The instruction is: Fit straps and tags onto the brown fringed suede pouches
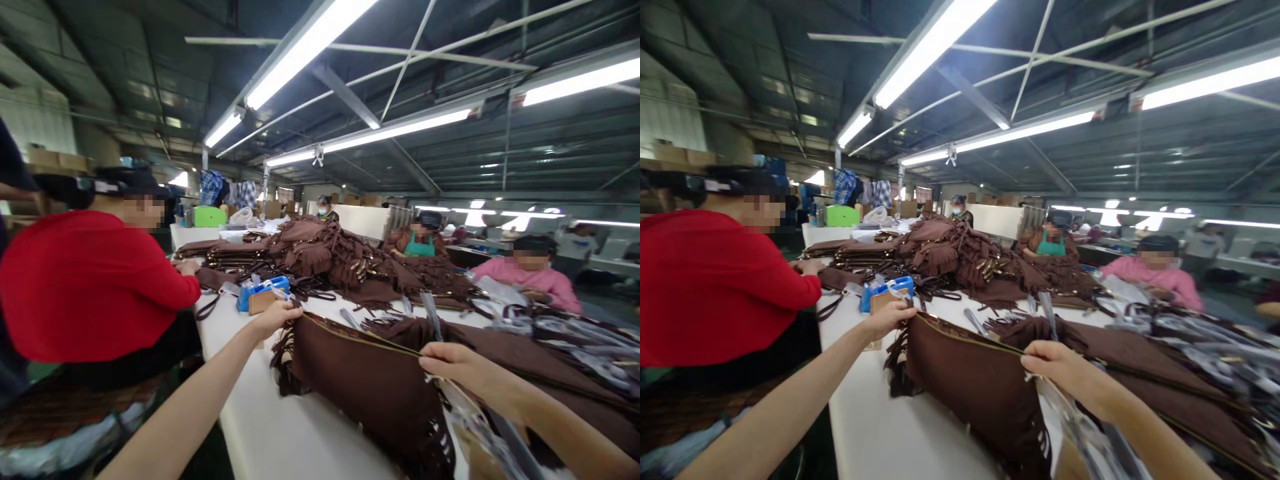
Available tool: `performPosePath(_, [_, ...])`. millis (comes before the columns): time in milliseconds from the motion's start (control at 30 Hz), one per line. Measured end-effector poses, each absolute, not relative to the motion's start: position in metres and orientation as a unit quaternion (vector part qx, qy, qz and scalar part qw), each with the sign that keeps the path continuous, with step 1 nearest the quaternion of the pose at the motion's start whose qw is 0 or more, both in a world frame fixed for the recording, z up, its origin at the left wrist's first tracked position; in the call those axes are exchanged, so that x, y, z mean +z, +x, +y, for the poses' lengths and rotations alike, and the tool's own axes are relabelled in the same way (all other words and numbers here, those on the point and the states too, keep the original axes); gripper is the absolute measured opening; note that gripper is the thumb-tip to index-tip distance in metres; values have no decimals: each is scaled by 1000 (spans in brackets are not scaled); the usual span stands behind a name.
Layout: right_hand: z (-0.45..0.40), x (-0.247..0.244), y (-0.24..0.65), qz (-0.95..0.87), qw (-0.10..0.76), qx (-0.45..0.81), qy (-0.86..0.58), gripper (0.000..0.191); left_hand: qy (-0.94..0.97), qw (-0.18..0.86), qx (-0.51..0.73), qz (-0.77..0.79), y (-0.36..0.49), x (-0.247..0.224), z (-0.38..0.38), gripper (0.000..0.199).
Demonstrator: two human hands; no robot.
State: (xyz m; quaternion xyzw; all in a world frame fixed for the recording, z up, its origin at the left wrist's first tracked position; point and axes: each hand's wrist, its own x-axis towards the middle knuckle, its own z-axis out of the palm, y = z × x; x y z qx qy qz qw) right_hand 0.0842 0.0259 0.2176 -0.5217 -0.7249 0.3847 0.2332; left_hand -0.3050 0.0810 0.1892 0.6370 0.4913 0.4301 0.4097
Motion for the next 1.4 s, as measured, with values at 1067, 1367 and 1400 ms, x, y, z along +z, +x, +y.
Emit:
performPosePath(1067, [24, 215, 37, -628, 366, 49, -685, 21, 690, 242, 534, 424, -268, 206, -48, 23])
performPosePath(1367, [36, 219, 96, -562, 539, 306, -548, 34, 709, 134, 493, 486, -299, 182, -30, 35])
performPosePath(1400, [37, 227, 94, -552, 560, 326, -525, 35, 708, 119, 495, 489, -295, 194, -23, 37])
